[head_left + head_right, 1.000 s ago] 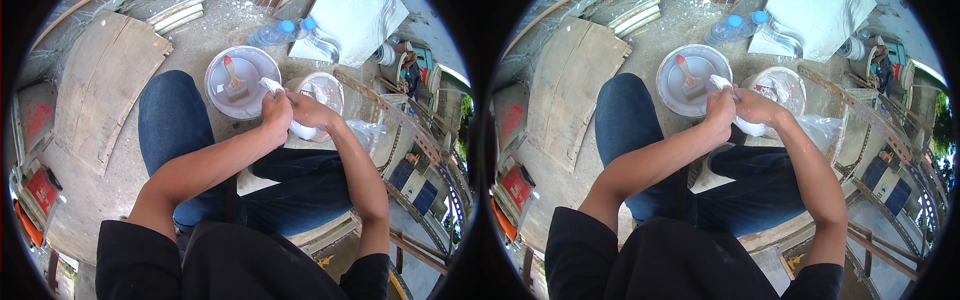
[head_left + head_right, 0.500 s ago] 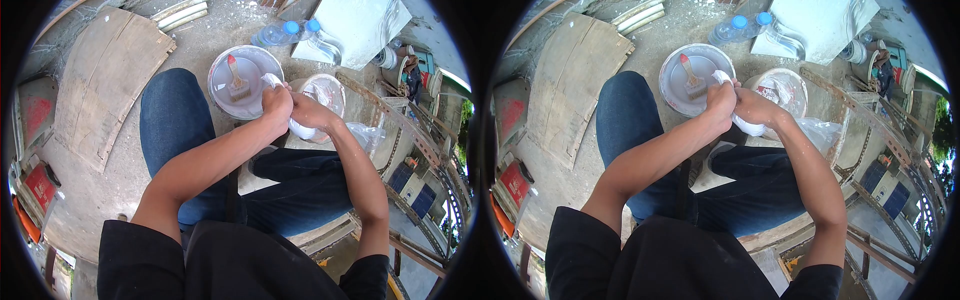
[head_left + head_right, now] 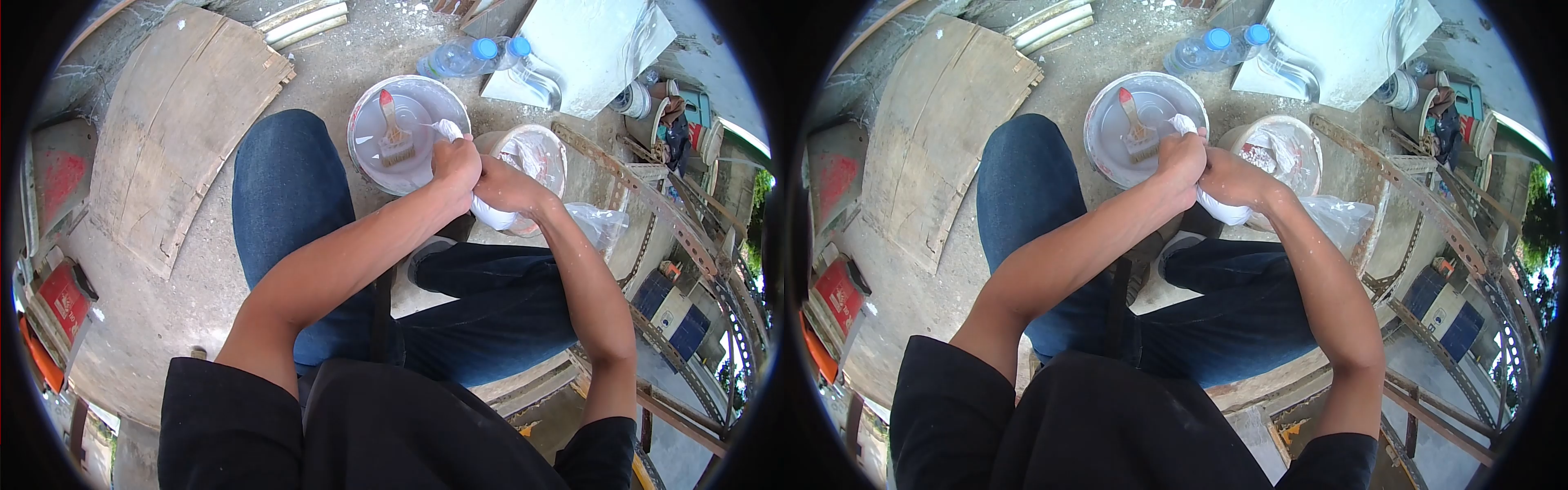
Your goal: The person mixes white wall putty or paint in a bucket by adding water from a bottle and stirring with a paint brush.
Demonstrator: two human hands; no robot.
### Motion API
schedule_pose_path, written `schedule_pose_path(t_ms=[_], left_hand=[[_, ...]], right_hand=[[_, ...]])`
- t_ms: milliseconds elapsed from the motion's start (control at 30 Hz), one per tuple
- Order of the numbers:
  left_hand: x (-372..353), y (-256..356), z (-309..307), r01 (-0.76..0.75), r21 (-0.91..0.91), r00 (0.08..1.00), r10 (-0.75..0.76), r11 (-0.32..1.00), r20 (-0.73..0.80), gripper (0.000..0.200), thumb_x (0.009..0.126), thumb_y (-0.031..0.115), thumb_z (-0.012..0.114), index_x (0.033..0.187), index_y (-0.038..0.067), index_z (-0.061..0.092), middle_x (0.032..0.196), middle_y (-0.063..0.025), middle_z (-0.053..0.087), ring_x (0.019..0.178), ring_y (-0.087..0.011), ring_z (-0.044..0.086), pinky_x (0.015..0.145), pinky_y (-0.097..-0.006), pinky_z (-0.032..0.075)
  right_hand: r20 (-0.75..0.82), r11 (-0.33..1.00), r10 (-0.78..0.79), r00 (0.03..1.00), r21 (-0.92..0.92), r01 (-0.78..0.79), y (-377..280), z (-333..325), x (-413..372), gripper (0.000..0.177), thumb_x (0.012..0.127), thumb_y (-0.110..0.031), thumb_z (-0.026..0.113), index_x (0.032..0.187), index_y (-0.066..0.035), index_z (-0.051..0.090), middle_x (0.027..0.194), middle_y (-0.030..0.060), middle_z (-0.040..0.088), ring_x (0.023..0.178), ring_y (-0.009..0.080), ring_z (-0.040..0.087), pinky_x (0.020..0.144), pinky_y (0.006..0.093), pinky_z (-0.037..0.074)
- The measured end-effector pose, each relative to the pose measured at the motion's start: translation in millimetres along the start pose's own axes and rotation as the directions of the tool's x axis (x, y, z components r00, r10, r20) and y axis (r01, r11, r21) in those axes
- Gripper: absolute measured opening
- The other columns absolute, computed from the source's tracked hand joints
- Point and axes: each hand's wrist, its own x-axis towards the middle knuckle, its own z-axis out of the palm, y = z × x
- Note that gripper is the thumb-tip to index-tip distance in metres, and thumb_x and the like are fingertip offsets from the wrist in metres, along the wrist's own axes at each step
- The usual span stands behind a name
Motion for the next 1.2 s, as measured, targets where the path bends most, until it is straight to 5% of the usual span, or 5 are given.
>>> schedule_pose_path(t_ms=[300,400,600,1067,1200], left_hand=[[-19.5,19.4,-1.0,0.038,-0.045,0.999,-0.036,0.998,0.039,0.040,0.093,0.024,0.047,0.114,-0.010,0.050,0.114,-0.0239,0.055,0.102,-0.0298,0.057,0.085,-0.0422,0.045],[-24.3,25.5,-0.4,0.062,-0.056,0.997,-0.060,0.996,0.049,0.037,0.093,0.025,0.037,0.112,0.000,0.056,0.100,-0.0092,0.051,0.090,-0.0190,0.050,0.078,-0.0388,0.043],[-26.5,25.1,-0.4,0.023,-0.012,0.998,-0.023,1.000,0.056,0.042,0.095,0.033,0.034,0.111,0.000,0.056,0.097,-0.0069,0.050,0.088,-0.0175,0.049,0.079,-0.0361,0.042],[-9.9,8.3,-2.4,0.014,0.058,1.000,-0.016,0.998,0.022,0.035,0.100,0.028,0.032,0.118,0.005,0.052,0.112,-0.0149,0.052,0.103,-0.0237,0.052,0.086,-0.0407,0.044],[-7.7,3.0,-1.4,-0.004,0.047,1.000,0.003,0.999,0.015,0.032,0.100,0.025,0.033,0.117,0.005,0.051,0.112,-0.0151,0.052,0.103,-0.0238,0.052,0.085,-0.0407,0.044]], right_hand=[[-0.018,0.999,0.045,0.999,-0.019,-0.045,-5.6,-0.2,-1.4,0.034,0.087,-0.010,0.050,0.117,0.005,0.056,0.108,0.0186,0.065,0.101,0.0232,0.061,0.088,0.0338,0.045],[-0.044,1.000,0.013,0.999,0.003,-0.013,0.5,1.8,1.0,0.031,0.086,-0.009,0.049,0.112,0.007,0.057,0.101,0.0188,0.065,0.094,0.0234,0.060,0.084,0.0354,0.044],[-0.038,0.999,-0.034,0.999,-0.028,0.033,12.2,3.7,7.2,0.033,0.087,-0.012,0.051,0.114,0.005,0.056,0.103,0.0190,0.065,0.097,0.0240,0.061,0.086,0.0354,0.044],[-0.052,0.999,-0.030,0.998,-0.016,0.029,0.6,6.3,-0.1,0.032,0.086,-0.014,0.055,0.110,0.006,0.059,0.102,0.0193,0.066,0.093,0.0245,0.062,0.083,0.0357,0.046],[0.024,0.999,0.020,0.999,-0.040,-0.019,-1.8,2.7,0.6,0.040,0.086,-0.014,0.058,0.121,0.004,0.053,0.113,0.0186,0.063,0.104,0.0228,0.059,0.091,0.0330,0.043]])
